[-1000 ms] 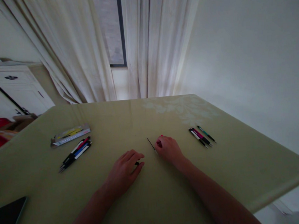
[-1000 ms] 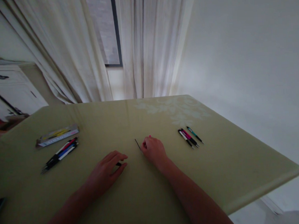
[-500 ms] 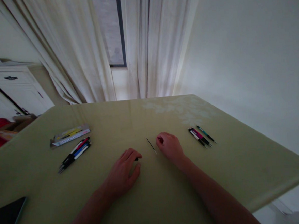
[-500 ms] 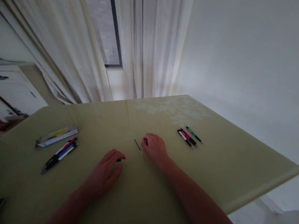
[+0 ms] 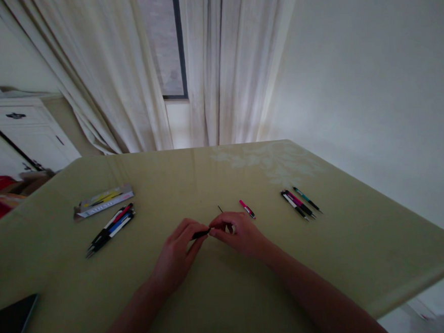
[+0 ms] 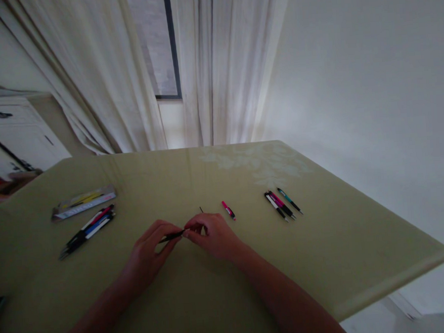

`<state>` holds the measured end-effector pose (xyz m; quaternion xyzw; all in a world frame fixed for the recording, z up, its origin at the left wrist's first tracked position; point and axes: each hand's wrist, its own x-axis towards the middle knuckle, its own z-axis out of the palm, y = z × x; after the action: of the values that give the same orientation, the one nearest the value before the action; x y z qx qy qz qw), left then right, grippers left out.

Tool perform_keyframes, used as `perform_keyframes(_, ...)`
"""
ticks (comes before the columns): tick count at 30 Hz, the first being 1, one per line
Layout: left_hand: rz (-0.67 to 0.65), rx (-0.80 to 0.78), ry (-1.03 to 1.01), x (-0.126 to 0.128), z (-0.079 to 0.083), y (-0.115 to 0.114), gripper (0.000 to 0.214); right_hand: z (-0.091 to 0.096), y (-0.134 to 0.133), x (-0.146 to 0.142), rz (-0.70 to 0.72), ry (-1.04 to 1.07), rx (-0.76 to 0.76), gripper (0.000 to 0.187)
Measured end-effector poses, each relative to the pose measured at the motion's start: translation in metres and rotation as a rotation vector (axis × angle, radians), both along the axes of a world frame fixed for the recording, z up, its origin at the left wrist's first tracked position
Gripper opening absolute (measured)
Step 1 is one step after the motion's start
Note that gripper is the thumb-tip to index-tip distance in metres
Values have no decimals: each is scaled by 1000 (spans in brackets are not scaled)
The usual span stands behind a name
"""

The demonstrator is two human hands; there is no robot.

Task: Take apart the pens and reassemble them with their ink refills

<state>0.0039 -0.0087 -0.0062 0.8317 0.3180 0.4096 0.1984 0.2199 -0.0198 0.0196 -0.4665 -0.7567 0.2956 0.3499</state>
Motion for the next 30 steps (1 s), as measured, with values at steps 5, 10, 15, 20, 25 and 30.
perform_keyframes(5, 23, 24, 50, -1, -4, -2, 17, 4, 2, 8, 15, -32, 47, 10)
perform_keyframes(10, 232, 62, 107, -8, -3, 6, 27, 10, 16, 50, -333, -268, 157, 8)
perform_keyframes(15, 404, 13, 126, -20, 0, 18, 23, 10, 22, 76, -501, -536, 127, 6)
perform_keyframes(20, 408, -24, 166, -23, -3, 22, 22, 7, 19, 69, -486, -621, 13, 6)
perform_keyframes(25, 402, -9, 172, -23, -6, 21, 22, 5, 17, 64, -485, -691, -27, 5)
perform_keyframes(30, 410, -30, 190, -24, -5, 22, 22, 7, 16, 62, -473, -728, -38, 6)
